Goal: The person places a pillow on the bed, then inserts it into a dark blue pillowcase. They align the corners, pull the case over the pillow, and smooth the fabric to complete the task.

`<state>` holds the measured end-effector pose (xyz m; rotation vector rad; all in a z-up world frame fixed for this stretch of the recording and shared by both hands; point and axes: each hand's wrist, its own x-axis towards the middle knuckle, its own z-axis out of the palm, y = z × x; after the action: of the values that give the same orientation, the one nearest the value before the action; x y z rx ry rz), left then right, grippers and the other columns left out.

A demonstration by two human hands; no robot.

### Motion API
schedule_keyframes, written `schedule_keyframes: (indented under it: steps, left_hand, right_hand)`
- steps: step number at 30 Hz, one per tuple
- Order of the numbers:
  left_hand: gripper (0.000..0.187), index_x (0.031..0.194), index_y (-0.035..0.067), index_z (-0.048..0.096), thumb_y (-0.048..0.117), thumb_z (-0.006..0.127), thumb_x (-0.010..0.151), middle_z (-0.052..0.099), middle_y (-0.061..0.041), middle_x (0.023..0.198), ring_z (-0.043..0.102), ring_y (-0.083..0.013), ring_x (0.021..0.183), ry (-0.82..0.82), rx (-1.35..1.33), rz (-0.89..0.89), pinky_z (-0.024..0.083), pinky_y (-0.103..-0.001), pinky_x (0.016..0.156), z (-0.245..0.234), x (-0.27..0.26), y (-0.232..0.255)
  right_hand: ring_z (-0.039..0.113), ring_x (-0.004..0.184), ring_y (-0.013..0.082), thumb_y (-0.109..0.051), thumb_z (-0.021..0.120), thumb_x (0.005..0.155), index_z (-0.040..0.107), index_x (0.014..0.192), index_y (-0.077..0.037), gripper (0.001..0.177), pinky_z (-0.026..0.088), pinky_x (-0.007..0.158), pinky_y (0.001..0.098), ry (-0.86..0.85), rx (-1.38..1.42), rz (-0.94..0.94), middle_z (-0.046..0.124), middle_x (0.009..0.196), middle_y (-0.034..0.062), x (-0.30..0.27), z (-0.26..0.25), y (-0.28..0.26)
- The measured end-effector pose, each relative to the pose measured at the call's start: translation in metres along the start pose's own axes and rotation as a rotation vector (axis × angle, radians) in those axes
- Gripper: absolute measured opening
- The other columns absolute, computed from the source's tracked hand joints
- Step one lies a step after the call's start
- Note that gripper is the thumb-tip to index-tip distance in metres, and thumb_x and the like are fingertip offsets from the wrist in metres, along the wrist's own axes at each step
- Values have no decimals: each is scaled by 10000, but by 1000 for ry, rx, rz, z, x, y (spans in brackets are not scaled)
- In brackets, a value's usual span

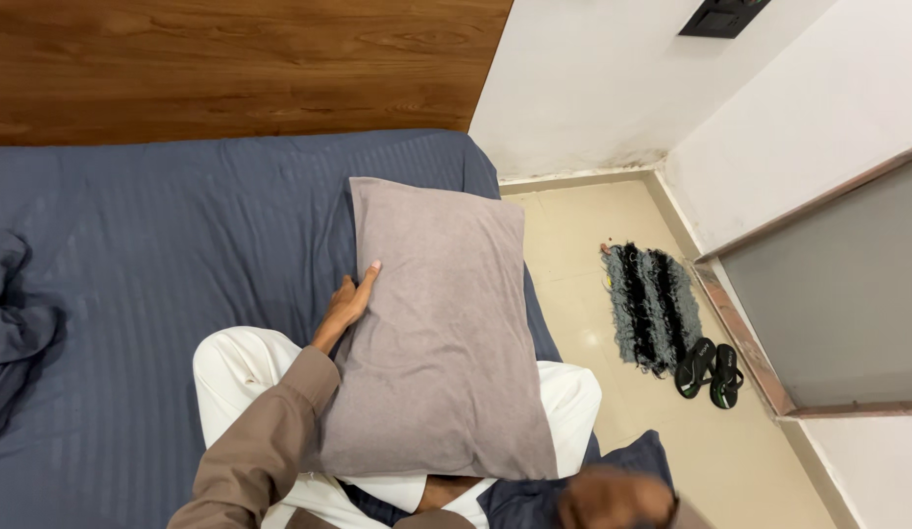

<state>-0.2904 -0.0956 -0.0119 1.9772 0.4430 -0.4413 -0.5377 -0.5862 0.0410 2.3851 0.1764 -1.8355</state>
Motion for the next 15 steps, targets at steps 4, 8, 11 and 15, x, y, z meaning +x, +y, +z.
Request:
schedule_keyframes:
  steps: [4, 8, 11, 15]
  left_hand:
    - [1263, 1571, -82, 247, 905, 401, 797, 367, -366, 1551, 379, -461, 1469, 58, -38, -9, 327, -472, 1208, 7, 17, 4]
    - [1290, 1572, -85, 247, 897, 470, 766, 390, -371, 1535, 415, -470, 1441, 109, -55, -5, 357, -466, 1188, 22, 29, 16]
    - [1274, 1566, -98, 249, 860, 532, 776, 394, -375, 1530, 416, -469, 1440, 163, -89, 29, 362, -453, 1186, 27, 27, 21]
    - [1103, 1524, -117, 308, 757, 575, 906, 426, -416, 1467, 433, -507, 1386, 286, -202, 190, 370, -469, 1139, 21, 10, 35]
  right_hand:
    - [717, 809, 276, -427, 592, 905, 701, 1134, -160, 368, 575, 730, 444, 825, 83, -289, 771, 916, 119, -1, -146, -30]
    - [657, 1123, 463, -743, 439, 951, 543, 1387, 7, 874, 499, 979, 522, 1112, 530, 68, 690, 1136, 330, 59, -253, -61]
    - [508, 1274, 550, -803, 432, 972, 409, 1455, 138, 1058, 402, 1080, 532, 1134, 979, 16, 527, 1328, 440, 116, -264, -98]
    - [516, 1307, 528, -720, 497, 936, 447, 1443, 110, 974, 416, 1097, 502, 1324, 1202, -51, 543, 1372, 401, 104, -259, -109]
